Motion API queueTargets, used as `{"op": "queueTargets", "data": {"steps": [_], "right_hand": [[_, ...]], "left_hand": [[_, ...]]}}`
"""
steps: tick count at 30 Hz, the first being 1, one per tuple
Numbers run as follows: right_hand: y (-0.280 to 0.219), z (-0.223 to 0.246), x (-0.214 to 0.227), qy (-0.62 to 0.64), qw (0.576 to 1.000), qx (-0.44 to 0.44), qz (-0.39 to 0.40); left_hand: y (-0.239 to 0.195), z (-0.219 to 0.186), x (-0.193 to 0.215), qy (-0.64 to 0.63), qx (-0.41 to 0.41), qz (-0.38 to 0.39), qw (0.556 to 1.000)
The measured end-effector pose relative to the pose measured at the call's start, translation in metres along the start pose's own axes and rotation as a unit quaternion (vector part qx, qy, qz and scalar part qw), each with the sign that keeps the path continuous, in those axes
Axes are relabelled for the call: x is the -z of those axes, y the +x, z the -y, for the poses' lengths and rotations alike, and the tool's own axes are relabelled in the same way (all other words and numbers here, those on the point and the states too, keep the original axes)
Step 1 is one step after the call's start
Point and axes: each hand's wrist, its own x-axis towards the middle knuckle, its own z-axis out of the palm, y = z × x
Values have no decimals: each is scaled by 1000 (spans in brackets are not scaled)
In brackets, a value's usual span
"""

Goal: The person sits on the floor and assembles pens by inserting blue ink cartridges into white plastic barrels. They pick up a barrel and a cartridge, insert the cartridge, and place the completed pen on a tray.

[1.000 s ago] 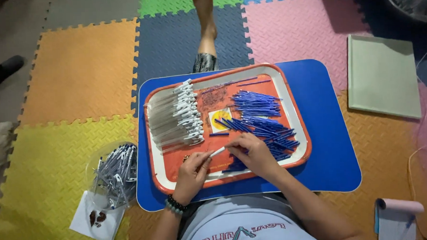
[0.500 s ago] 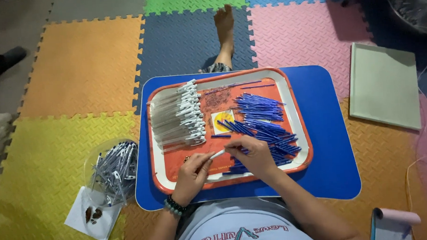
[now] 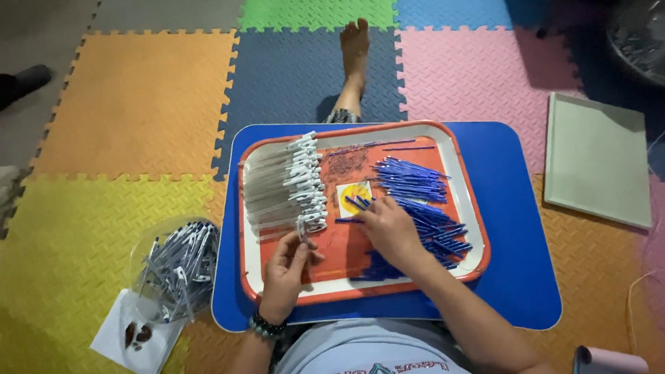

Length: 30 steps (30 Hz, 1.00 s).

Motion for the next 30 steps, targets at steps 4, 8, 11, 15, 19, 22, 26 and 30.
{"op": "queueTargets", "data": {"steps": [4,8,11,15,19,22,26,30], "right_hand": [[-10,-11,-17,-1,988,73,-139],[-19,3,9,198,978,-24,-68],[-29,20,36,331,941,-64,-30],[-39,27,30,382,923,-33,-17],[-39,31,33,382,923,-6,-47],[-42,29,33,384,920,-48,-60],[-45,19,24,305,948,-52,-76],[-47,17,29,308,946,-48,-85]], "left_hand": [[1,12,-5,38,-52,-12,998],[2,13,-8,131,-123,5,984],[1,15,-11,180,-182,24,966],[0,11,-12,208,-194,45,957],[-1,7,-11,204,-182,42,961],[-2,8,-11,202,-193,52,959],[0,10,-10,209,-173,53,961],[-1,15,-11,199,-200,45,958]]}}
